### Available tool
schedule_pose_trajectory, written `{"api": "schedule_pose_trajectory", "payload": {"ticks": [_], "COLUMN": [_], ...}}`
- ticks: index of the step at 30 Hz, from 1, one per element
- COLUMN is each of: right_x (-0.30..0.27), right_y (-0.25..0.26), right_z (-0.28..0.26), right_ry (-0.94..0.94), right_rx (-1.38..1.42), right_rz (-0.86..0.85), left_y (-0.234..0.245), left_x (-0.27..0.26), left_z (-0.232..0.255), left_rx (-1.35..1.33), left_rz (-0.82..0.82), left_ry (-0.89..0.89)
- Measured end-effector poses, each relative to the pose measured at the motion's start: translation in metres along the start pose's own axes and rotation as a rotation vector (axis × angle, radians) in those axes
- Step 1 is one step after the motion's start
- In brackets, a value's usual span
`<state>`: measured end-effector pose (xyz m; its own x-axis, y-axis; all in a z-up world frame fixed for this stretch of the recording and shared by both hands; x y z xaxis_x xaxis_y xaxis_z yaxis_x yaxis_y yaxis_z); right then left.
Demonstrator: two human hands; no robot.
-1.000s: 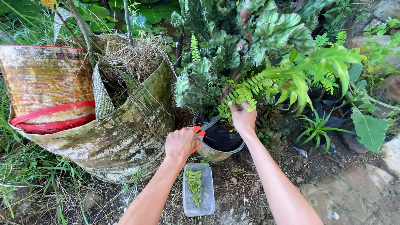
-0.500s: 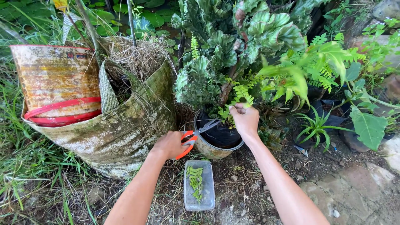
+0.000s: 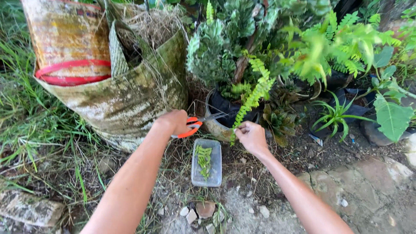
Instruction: Prune various potted plants in an outdoor garden using garden shears and collect the trimmings.
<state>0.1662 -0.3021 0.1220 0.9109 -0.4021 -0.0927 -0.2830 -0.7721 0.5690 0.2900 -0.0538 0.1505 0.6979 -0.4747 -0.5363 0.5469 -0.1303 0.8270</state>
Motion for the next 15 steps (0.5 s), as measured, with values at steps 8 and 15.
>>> {"api": "schedule_pose_trajectory", "payload": {"ticks": [8, 15], "right_x": [-0.044, -0.048], "right_y": [-0.034, -0.042], "right_z": [0.053, 0.059], "right_ry": [-0.104, -0.104], "right_rx": [-0.237, -0.346], "right_rz": [-0.321, -0.421], "left_y": [-0.006, -0.021], "left_x": [-0.018, -0.029], "left_z": [-0.012, -0.019], "left_rx": [0.108, 0.174], "left_rz": [0.014, -0.061], "left_ry": [0.078, 0.127]}}
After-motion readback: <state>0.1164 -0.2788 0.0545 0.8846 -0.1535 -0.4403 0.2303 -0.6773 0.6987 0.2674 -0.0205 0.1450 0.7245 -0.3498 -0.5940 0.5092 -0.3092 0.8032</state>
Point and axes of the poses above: each hand's wrist, its own x-axis towards the middle knuckle, its own y-axis out of the back of the hand, z = x × y, the point moved 7 cm from there along x, towards the middle knuckle, and after that the axes turned 5 degrees about x, right-handed, at the moved point
